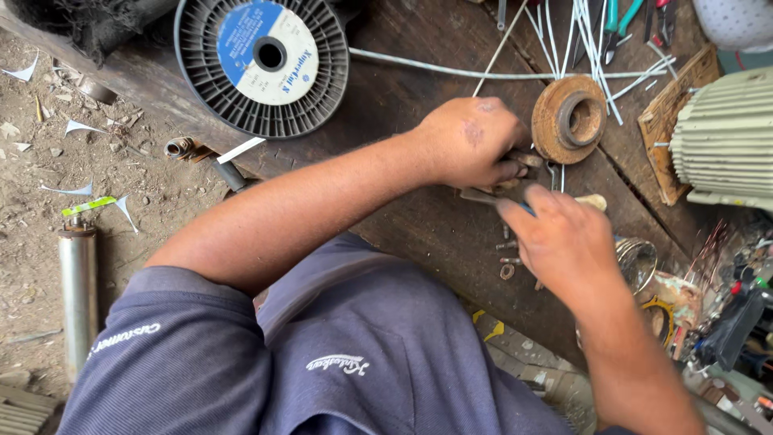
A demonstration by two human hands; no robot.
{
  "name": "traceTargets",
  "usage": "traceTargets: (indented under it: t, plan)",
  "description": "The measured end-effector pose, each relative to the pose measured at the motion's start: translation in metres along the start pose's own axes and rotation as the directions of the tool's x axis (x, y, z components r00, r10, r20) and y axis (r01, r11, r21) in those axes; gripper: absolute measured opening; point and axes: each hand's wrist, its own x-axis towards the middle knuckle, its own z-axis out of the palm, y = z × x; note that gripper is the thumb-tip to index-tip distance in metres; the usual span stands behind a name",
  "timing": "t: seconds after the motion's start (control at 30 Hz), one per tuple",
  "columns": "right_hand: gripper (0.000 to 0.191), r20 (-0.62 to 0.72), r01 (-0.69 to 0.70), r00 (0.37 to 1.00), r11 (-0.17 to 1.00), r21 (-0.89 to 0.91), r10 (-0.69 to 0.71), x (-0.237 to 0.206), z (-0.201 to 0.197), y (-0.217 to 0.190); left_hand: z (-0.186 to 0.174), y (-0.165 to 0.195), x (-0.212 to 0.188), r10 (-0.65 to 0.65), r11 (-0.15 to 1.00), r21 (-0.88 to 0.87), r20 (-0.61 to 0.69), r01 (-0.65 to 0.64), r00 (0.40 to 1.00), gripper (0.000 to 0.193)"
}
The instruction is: The person scrapes rust and debris from a rusty metal pump housing with a flat scraper, wipes it with a dark cloth, and fits a round cover plate onto the housing, pressing the parts together by hand. A second person across the bench works on an electric motor with wires.
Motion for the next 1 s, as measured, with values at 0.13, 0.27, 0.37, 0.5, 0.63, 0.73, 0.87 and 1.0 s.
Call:
traceTargets:
  t: [0.13,0.27,0.37,0.5,0.63,0.73,0.87,1.0]
  plan:
    - [0.040,-0.027,0.010,1.000,1.000,-0.022,-0.011,0.000,-0.004,-0.008,0.000,0.001,0.000,0.013,1.000,-0.008,-0.011,-0.013,1.000,0.028]
    - [0.038,-0.022,-0.059,0.998,0.997,0.042,0.060,-0.001,-0.004,-0.010,-0.002,0.001,0.002,-0.004,1.000,0.015,-0.018,0.004,1.000,0.031]
    - [0.035,-0.136,-0.074,0.987,0.991,0.116,0.089,-0.003,0.006,-0.014,-0.002,0.001,0.002,-0.016,1.000,-0.026,0.018,0.016,1.000,0.029]
    - [0.022,-0.180,-0.154,0.964,0.962,0.224,0.196,-0.008,0.020,-0.014,-0.003,0.000,0.003,-0.012,1.000,-0.012,-0.021,0.011,1.000,0.031]
    - [0.016,-0.251,-0.133,0.946,0.953,0.272,0.204,-0.016,0.028,-0.012,-0.003,0.000,0.003,-0.012,1.000,0.007,-0.019,0.012,1.000,0.029]
    - [0.025,-0.223,-0.140,0.953,0.953,0.267,0.203,-0.019,0.031,-0.009,-0.004,-0.001,0.005,-0.011,1.000,0.010,-0.018,0.011,1.000,0.032]
    - [0.022,-0.294,-0.088,0.940,0.954,0.287,0.175,-0.014,0.039,-0.009,-0.004,-0.001,0.004,-0.042,0.999,0.016,0.024,0.041,0.999,0.032]
    - [0.024,-0.314,-0.076,0.937,0.968,0.240,0.151,-0.011,0.046,-0.007,-0.005,-0.001,0.003,-0.023,1.000,0.016,0.018,0.023,1.000,0.032]
